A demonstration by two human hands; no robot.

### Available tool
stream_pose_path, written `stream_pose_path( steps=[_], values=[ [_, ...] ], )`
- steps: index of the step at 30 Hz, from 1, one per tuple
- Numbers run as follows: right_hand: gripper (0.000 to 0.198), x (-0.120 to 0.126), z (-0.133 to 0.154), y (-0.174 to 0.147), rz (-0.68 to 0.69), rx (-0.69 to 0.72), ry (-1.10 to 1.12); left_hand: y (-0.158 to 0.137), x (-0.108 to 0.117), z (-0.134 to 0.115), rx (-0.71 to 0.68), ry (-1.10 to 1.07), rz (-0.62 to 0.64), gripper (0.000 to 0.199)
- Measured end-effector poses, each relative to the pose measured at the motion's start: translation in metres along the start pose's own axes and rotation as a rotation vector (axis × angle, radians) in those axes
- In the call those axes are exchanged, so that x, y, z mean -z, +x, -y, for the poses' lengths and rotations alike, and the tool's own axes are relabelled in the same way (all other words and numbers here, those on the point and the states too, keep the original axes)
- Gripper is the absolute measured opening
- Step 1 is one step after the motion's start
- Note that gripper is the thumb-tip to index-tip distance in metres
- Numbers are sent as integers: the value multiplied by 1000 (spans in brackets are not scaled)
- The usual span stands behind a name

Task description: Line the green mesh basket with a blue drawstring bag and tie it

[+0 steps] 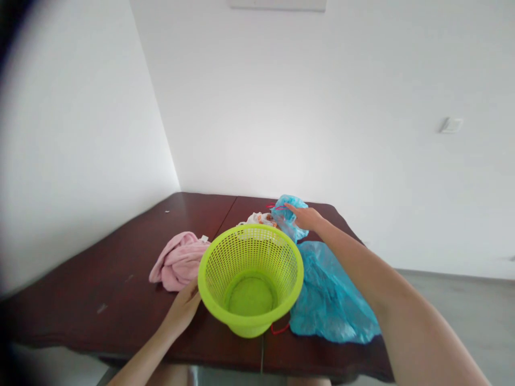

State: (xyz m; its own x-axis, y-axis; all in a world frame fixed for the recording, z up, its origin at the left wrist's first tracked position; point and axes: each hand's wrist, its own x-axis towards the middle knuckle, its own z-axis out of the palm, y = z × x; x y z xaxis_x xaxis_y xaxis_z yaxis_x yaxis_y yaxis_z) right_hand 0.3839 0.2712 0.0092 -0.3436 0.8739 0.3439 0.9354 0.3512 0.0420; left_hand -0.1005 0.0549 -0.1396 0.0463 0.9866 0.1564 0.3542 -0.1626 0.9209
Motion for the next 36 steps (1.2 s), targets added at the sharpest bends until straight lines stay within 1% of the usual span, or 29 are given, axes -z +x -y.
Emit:
stream_pose_path(
  steps=[3,5,8,10,11,12,13,16,18,20,22,25,27,29,31,33,35,36],
  values=[
    [60,13,-16,-6,-51,-71,-26,1,-1,0,-12,-15,-5,35],
    [60,21,-25,-10,-145,-140,-34,1,-2,0,-19,-32,-11,33],
    [77,22,-29,-10,-298,-229,-20,2,-3,-2,-23,-55,-11,32],
    [96,14,-24,-3,-340,-282,44,2,-3,-4,-25,-64,-8,32],
    [104,7,-19,2,-328,-302,79,2,-3,-6,-25,-66,-5,33],
    [108,-1,-14,8,-287,-313,102,1,-3,-7,-26,-69,-2,33],
    [108,-9,-7,14,-223,-308,108,1,-3,-9,-26,-69,0,33],
    [91,-38,9,24,-3,-240,75,-1,-3,-11,-28,-64,3,33],
    [82,-59,15,20,114,-209,79,-1,-3,-10,-30,-60,-6,35],
    [77,-77,18,10,200,-208,89,-1,-3,-8,-26,-65,-19,36],
    [73,-91,18,0,252,-222,88,0,-4,-5,-21,-74,-26,37],
    [70,-98,19,-8,269,-243,86,0,-3,-2,-24,-75,-10,36],
    [78,-92,20,-10,257,-242,96,0,-3,-2,-32,-79,0,34],
    [88,-79,21,-15,226,-234,113,0,-3,-3,-41,-89,0,31],
    [92,-63,19,-31,182,-228,127,1,-4,-2,-49,-102,2,29],
    [91,-49,16,-63,144,-242,129,3,-4,-1,-57,-119,9,29],
    [95,-41,13,-112,148,-311,125,5,-3,2,-63,-123,12,30],
    [101,-40,13,-143,173,-372,123,5,-2,3,-64,-117,12,30]
  ],
)
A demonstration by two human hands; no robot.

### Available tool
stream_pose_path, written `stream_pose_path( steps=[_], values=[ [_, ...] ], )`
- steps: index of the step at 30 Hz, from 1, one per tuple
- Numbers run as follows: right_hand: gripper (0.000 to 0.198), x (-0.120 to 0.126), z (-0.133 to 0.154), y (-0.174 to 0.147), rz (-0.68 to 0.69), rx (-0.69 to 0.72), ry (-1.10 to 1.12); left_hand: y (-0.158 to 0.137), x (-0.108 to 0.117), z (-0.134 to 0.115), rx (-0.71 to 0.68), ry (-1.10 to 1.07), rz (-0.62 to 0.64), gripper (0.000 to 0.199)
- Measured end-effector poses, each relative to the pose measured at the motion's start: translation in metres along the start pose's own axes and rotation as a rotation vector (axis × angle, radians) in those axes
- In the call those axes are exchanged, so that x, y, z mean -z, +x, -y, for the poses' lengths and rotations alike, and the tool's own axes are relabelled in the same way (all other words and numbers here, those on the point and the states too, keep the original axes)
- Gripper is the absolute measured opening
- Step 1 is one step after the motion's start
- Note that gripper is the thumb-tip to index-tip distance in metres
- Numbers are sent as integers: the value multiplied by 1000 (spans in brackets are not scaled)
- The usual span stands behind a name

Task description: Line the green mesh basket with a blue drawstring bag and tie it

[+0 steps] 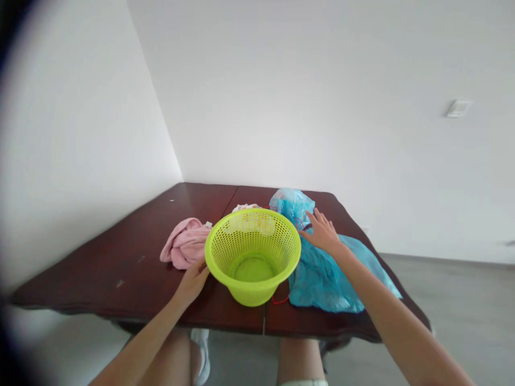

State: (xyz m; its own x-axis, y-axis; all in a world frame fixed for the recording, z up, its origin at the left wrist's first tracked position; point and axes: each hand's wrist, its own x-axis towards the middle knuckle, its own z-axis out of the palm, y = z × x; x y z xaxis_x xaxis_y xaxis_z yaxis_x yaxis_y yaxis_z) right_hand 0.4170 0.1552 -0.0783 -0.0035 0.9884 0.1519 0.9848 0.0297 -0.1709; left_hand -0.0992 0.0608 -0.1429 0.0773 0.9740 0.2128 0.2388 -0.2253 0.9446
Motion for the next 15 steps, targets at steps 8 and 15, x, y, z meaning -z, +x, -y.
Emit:
stream_pose_path(
  steps=[8,15],
  values=[
    [84,-60,-42,-218,8,-251,158,3,0,3,44,-15,-32,35],
    [49,-46,8,-303,-387,-491,666,-39,4,-19,-33,-98,-307,40]
  ],
)
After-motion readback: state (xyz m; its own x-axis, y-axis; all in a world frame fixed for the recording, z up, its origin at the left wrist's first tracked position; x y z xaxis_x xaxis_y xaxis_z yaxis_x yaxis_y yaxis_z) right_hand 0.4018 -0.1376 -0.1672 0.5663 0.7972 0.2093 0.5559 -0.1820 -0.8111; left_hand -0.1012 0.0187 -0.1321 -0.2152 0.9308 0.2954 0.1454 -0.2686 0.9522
